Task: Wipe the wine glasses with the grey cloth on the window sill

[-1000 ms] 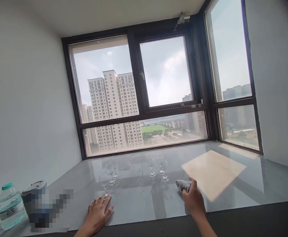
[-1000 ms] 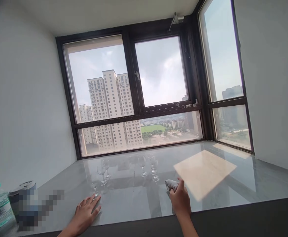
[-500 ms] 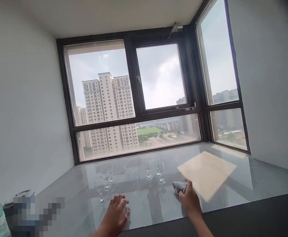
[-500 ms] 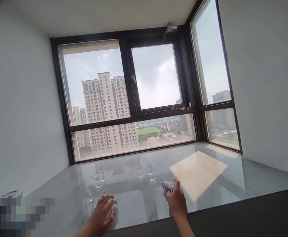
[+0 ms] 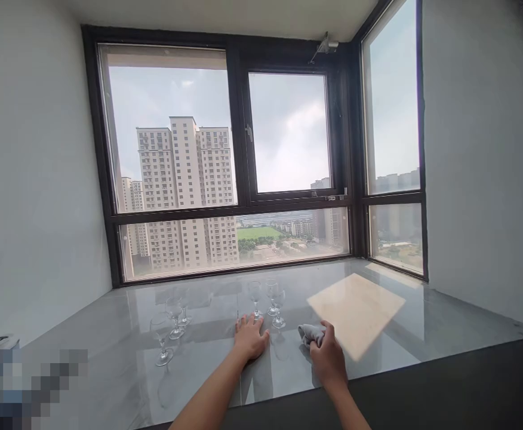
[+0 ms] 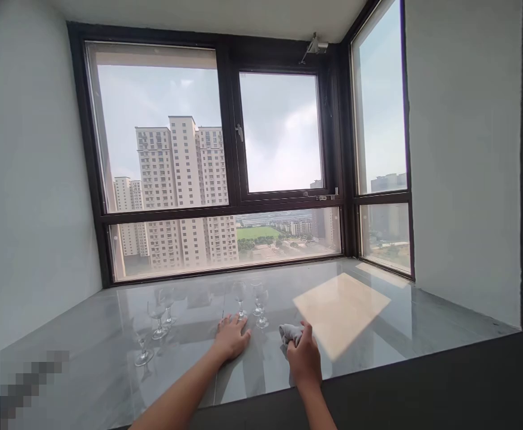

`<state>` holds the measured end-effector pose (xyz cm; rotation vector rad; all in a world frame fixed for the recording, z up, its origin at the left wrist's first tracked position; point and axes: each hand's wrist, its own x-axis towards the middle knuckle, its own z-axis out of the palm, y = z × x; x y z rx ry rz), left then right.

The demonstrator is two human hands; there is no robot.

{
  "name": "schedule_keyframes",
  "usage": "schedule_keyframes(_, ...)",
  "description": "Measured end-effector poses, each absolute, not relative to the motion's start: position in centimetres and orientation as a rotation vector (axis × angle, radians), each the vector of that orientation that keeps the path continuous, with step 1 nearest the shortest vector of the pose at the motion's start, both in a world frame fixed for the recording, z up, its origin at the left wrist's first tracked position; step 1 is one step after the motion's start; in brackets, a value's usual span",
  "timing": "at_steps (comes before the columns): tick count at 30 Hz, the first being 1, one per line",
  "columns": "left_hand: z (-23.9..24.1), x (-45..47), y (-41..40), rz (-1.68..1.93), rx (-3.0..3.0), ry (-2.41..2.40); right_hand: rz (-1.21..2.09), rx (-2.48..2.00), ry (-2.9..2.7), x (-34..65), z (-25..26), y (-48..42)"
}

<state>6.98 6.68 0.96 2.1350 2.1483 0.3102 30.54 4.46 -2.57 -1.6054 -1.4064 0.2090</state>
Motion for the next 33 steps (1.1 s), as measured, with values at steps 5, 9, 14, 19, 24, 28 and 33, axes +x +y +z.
schedule_keyframes(5, 1.0, 5.1, 6.1, 0.275, 2.132, 2.179, 0.23, -1.601, -1.409, 30.7, -2.5, 4.2)
schedule_keyframes(9, 1.3, 2.6, 5.6, 0.286, 2.052, 2.304, 0.231, -1.586, -1.408, 30.7, -2.6, 4.2)
schedule_keyframes(14, 1.6, -0.7, 5.6, 0.286, 1.908, 2.429, 0.244, -1.605, -1.407, 30.7, -2.4, 4.0)
schedule_keyframes(19, 1.8, -4.2, 5.8, 0.296, 1.726, 2.559, 0.247, -1.6, -1.406, 30.6, -2.3, 4.0)
schedule_keyframes(24, 1.9, -4.7, 5.3, 0.355, 1.729, 2.6, 0.21, -1.627, -1.412, 30.4, -2.3, 4.1)
schedule_keyframes(28, 1.7, -0.8, 4.3, 0.488, 2.018, 2.428, 0.208, -1.649, -1.433, 30.3, -2.3, 4.2)
schedule_keyframes(33, 0.6, 7.5, 4.2, 0.456, 2.344, 1.946, 0.189, -1.642, -1.432, 30.3, -2.4, 4.3)
